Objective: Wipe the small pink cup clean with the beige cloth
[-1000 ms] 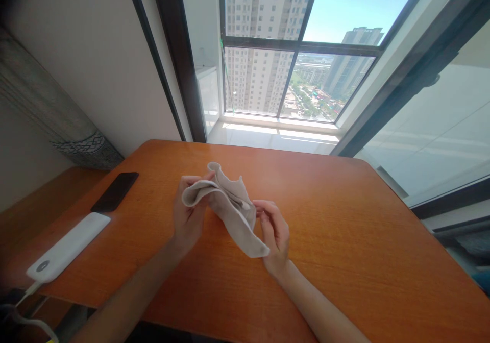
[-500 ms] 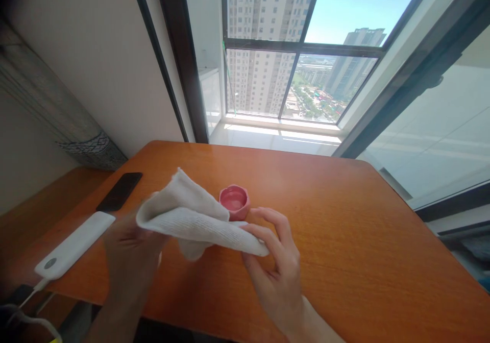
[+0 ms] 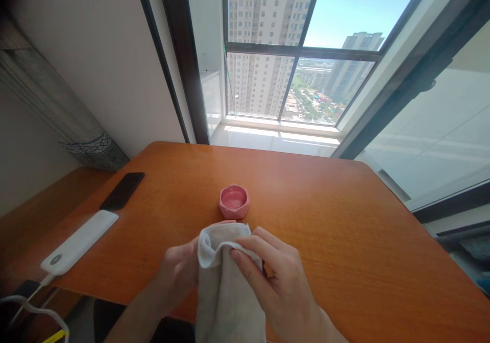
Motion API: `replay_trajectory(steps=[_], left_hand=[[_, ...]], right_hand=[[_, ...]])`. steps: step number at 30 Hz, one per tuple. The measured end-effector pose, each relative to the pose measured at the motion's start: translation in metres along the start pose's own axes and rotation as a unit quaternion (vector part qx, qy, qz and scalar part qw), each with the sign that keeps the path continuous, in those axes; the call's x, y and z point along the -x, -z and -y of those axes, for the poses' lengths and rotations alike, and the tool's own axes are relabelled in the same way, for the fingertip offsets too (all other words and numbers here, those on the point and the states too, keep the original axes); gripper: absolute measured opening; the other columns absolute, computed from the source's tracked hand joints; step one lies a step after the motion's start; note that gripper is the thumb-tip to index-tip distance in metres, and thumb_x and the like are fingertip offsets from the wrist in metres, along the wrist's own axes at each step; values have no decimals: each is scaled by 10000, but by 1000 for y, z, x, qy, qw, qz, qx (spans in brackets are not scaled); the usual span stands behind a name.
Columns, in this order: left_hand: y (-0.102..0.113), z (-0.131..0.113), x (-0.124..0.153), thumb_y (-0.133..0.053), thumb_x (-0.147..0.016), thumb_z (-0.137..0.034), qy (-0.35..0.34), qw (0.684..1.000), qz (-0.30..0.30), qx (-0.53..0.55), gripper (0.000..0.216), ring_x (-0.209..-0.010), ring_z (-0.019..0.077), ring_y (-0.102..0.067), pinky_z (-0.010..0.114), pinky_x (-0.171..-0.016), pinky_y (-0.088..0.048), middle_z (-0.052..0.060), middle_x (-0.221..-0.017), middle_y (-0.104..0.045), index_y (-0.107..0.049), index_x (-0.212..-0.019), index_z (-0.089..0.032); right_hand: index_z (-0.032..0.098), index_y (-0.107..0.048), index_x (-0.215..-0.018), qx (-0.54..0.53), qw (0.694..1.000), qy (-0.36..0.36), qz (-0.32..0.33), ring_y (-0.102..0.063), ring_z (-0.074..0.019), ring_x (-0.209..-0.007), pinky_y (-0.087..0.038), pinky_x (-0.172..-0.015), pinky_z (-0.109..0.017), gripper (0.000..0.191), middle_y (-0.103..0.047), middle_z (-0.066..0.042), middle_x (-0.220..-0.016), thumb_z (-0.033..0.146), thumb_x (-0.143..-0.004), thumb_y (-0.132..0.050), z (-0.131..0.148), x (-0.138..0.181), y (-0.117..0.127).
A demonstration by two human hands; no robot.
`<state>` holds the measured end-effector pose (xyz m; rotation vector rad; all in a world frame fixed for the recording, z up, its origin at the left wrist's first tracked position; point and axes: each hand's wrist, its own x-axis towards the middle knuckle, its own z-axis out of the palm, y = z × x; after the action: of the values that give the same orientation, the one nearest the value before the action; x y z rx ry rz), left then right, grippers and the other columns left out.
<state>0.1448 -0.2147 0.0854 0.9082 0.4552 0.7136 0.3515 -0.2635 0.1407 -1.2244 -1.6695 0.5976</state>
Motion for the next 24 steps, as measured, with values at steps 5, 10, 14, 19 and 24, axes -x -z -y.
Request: replay_trajectory(steps=[5, 10, 14, 19, 24], left_hand=[[-7, -3, 3, -896, -814, -526, -28, 991, 9, -130, 713, -1177, 296, -661, 357, -982, -528, 107, -1261, -721, -656, -1426, -248], [-4, 1, 7, -971, -744, -419, -2, 982, 21, -187, 808, -1101, 237, -620, 302, -917, -500, 67, -1254, -687, -606, -1451, -280], [-2, 4, 7, -776, -952, -474, -14, 979, 1, -205, 417, -967, 182, -615, 264, -838, -472, 39, -1106, -689, -690, -1291, -247], [-1, -2, -5, -692, -1011, -475, -104, 942, -68, -311, 295, -928, 204, -678, 287, -832, -494, 54, -1002, -740, -819, -1028, -209], [-5, -29, -39, -818, -928, -395, -204, 890, -120, -390, 184, -805, 197, -700, 282, -747, -514, 24, -870, -785, -839, -946, -213]], right_hand=[[289, -784, -996, -4, 997, -71, -26, -683, -146, -582, -552, -542, -220, 119, -752, 32, -745, 390, -934, -783, -14, 5, -4], [295, -802, -946, -1, 997, -74, -37, -651, -156, -634, -536, -565, -236, 110, -725, 9, -782, 404, -940, -785, -25, 9, 0], [309, -777, -1250, -66, 989, -129, -16, -712, -211, -889, -601, -744, -290, 448, -756, -50, -1112, 443, -836, -886, -41, 10, 0], [227, -802, -880, -192, 954, -227, 45, -668, -181, -740, -535, -645, -259, 306, -727, -23, -814, 529, -873, -848, -58, 11, 9], [247, -797, -890, -125, 978, -134, -98, -670, -179, -729, -538, -630, -257, 210, -744, -23, -837, 433, -860, -890, -49, -4, 33]])
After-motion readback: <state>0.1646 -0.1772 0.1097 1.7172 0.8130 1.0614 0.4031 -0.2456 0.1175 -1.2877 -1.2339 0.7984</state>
